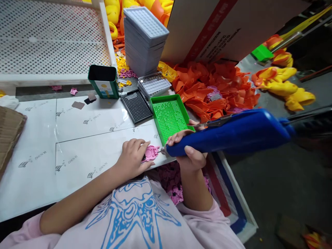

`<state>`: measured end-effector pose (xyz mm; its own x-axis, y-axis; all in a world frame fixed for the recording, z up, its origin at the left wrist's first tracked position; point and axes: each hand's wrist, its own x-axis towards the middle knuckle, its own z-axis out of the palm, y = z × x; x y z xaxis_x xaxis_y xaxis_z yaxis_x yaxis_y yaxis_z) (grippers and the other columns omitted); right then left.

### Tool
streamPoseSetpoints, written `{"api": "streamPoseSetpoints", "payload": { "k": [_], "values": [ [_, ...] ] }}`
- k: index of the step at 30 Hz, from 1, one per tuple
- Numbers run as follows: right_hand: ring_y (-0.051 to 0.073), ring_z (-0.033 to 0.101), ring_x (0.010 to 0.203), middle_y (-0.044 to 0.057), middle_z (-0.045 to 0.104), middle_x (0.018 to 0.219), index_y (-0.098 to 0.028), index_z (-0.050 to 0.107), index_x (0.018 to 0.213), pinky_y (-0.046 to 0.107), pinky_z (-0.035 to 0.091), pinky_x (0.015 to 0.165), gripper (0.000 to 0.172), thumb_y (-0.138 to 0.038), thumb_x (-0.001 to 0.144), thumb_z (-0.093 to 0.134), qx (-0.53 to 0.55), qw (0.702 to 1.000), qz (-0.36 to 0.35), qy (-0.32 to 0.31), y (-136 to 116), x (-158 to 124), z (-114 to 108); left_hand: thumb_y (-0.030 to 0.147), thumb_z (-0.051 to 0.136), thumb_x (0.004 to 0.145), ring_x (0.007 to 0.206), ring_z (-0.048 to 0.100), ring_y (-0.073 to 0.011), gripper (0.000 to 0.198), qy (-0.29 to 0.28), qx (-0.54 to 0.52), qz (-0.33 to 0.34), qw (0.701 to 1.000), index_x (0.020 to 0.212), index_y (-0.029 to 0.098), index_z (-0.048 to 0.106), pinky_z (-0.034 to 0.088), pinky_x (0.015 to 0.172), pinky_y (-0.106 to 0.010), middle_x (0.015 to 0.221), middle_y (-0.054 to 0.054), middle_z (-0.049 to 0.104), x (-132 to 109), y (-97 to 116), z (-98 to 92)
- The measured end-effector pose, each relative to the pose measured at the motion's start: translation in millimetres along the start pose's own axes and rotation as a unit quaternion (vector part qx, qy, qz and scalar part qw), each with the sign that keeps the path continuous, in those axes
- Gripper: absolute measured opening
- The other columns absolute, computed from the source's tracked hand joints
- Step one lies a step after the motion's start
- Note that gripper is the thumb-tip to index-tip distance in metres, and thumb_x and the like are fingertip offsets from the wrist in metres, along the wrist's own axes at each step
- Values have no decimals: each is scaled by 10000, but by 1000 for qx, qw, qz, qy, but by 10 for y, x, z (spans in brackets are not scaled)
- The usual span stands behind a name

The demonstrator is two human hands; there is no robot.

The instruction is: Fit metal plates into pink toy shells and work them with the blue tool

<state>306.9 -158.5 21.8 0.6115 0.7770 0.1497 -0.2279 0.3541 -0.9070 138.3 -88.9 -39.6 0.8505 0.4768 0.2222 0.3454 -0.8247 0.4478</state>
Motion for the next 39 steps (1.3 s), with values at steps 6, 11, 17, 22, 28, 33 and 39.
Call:
{"api": "streamPoseSetpoints", "payload": {
  "k": [6,11,17,22,28,33,39],
  "values": [
    [157,592,553,-53,585,648,-265,547,914,351,527,570,391,-385,595,738,-30,999,13,39,123,17,-26,450,677,817,959,511,-296,439,-28,-4,-43,999,1140,154,641,364,804,-438,1018,-121,619,-71,-60,82],
    [142,584,549,-60,585,659,-288,538,966,335,522,578,396,-370,628,728,-22,999,9,30,166,28,-28,461,691,813,933,506,-285,443,-15,5,-26,1000,1118,144,650,361,788,-428,999,-119,620,-64,-75,104],
    [131,602,604,-48,594,704,-283,561,939,309,529,608,273,-329,720,716,-34,998,-28,-44,246,-15,-62,455,711,805,946,502,-290,477,-25,-4,-38,999,1166,150,648,363,789,-429,1015,-128,614,-89,-68,118],
    [146,594,578,-57,596,716,-328,501,1077,329,541,590,400,-364,735,706,-85,991,-50,-92,345,-26,-107,464,687,823,954,496,-298,505,-47,-2,-60,997,1218,155,625,373,788,-435,1028,-136,604,-96,-30,125],
    [147,585,570,-52,579,682,-288,542,936,334,537,586,323,-415,701,723,-100,992,-19,-75,344,-6,-93,470,669,836,933,492,-293,513,-38,17,-31,999,1208,119,622,376,771,-424,1032,-147,607,-100,-71,156],
    [145,570,572,-31,554,642,-238,600,781,328,521,591,232,-398,652,708,-47,999,-25,-13,93,-33,-90,491,644,851,934,501,-286,516,-7,26,-5,1000,1195,107,625,369,768,-410,1021,-143,611,-115,-129,173],
    [145,559,555,-43,569,666,-281,592,875,338,525,601,241,-297,641,649,-75,988,-85,102,-111,-23,-200,514,613,862,932,503,-290,517,6,20,9,1000,1192,117,627,359,779,-422,1015,-142,624,-117,-131,191]
  ]
}}
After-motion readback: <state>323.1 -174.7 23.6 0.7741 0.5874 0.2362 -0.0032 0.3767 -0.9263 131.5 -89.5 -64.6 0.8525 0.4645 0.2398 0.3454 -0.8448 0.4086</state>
